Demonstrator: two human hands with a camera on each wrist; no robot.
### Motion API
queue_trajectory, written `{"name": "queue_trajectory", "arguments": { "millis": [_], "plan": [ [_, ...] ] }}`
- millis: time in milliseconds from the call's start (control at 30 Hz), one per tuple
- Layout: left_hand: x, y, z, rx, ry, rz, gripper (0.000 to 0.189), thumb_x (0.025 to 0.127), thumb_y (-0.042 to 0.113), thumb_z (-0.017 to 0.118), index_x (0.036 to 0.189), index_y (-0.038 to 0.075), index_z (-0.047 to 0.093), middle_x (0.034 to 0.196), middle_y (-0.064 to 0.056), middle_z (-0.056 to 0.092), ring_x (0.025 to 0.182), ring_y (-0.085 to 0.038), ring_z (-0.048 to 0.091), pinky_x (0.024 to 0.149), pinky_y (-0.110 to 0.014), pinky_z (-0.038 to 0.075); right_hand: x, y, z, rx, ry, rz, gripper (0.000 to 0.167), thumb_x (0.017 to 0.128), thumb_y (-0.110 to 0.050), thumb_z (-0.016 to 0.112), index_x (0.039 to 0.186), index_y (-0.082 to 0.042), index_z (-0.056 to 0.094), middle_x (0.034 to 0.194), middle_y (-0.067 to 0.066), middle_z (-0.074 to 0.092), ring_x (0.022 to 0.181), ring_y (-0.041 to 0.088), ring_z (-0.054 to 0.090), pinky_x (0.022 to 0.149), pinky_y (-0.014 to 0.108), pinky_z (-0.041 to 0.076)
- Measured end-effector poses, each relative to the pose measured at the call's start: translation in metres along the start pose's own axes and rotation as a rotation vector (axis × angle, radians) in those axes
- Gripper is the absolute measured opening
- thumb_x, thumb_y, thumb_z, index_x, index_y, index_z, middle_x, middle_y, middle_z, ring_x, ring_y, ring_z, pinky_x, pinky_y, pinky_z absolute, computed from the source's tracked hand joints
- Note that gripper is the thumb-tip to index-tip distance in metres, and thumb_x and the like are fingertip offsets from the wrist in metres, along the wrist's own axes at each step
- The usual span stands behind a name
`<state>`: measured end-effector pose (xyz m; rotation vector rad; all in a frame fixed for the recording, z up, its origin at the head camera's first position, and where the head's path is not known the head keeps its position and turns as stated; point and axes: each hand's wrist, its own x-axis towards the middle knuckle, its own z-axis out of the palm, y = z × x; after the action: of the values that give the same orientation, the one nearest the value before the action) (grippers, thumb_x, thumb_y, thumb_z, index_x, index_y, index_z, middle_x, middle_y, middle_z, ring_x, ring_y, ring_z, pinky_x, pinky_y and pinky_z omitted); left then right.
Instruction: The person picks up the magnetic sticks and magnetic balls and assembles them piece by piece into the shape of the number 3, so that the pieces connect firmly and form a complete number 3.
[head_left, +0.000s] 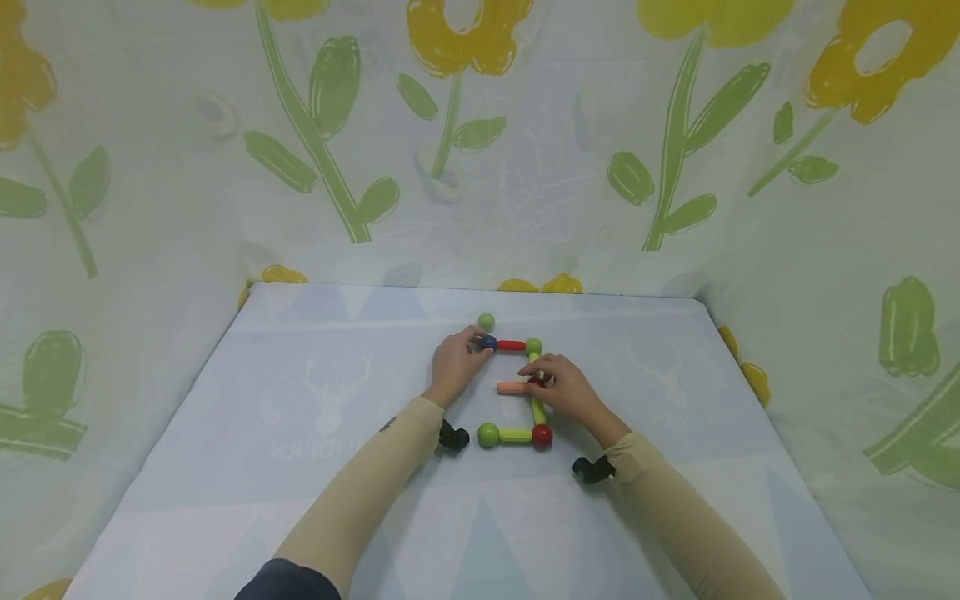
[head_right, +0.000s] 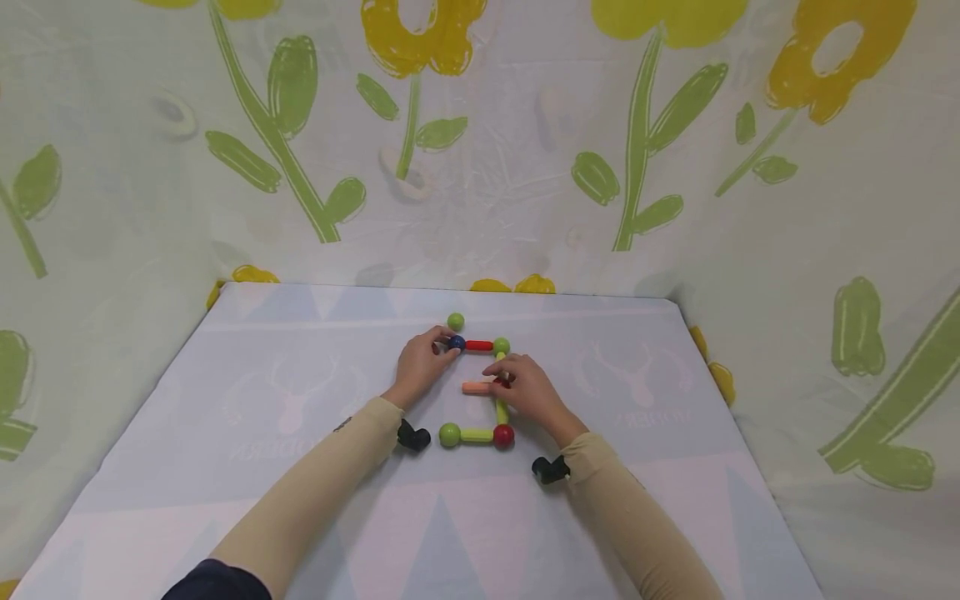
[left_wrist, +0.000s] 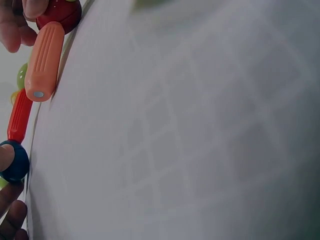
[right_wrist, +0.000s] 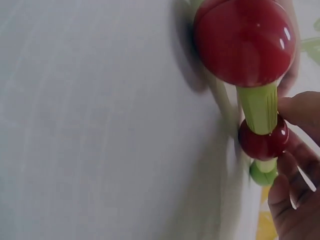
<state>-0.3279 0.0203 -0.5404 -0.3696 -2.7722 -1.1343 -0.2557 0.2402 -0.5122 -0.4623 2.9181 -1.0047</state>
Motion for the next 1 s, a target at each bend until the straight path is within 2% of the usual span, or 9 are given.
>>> {"name": "queue_trajectory", "arguments": {
  "millis": [200, 500, 1000],
  "plan": [
    [0.000, 0.000, 0.001, 0.003, -0.001, -0.005, 0.032, 0.090, 0.029, 0.079, 0.119, 0.020, 0.070, 0.111, 0.001, 0.074, 0.089, -0.017, 0.063, 0.078, -0.034, 0.048, -0.006, 0.008, -0.002, 0.060, 0.031, 0.013, 0.018, 0.093, -0.015, 0.076, 0.110, -0.015, 0.075, 0.104, 0.000, 0.062, 0.087, 0.016, 0.058, 0.077, 0.032, 0.051],
    [0.000, 0.002, 0.001, -0.003, 0.003, -0.004, 0.031, 0.090, 0.028, 0.079, 0.118, 0.019, 0.070, 0.110, 0.000, 0.074, 0.090, -0.018, 0.063, 0.078, -0.035, 0.048, -0.013, 0.012, -0.005, 0.115, 0.006, 0.118, 0.023, 0.092, -0.018, 0.075, 0.115, -0.016, 0.074, 0.104, 0.000, 0.062, 0.091, 0.018, 0.060, 0.078, 0.032, 0.053],
    [0.001, 0.000, 0.001, -0.008, -0.007, -0.003, 0.030, 0.090, 0.029, 0.079, 0.118, 0.020, 0.070, 0.111, 0.002, 0.074, 0.089, -0.017, 0.062, 0.077, -0.034, 0.048, -0.014, 0.024, -0.004, 0.200, -0.033, 0.148, 0.025, 0.095, -0.020, 0.074, 0.119, -0.017, 0.070, 0.107, -0.003, 0.069, 0.098, 0.017, 0.062, 0.091, 0.038, 0.053]
  ]
}}
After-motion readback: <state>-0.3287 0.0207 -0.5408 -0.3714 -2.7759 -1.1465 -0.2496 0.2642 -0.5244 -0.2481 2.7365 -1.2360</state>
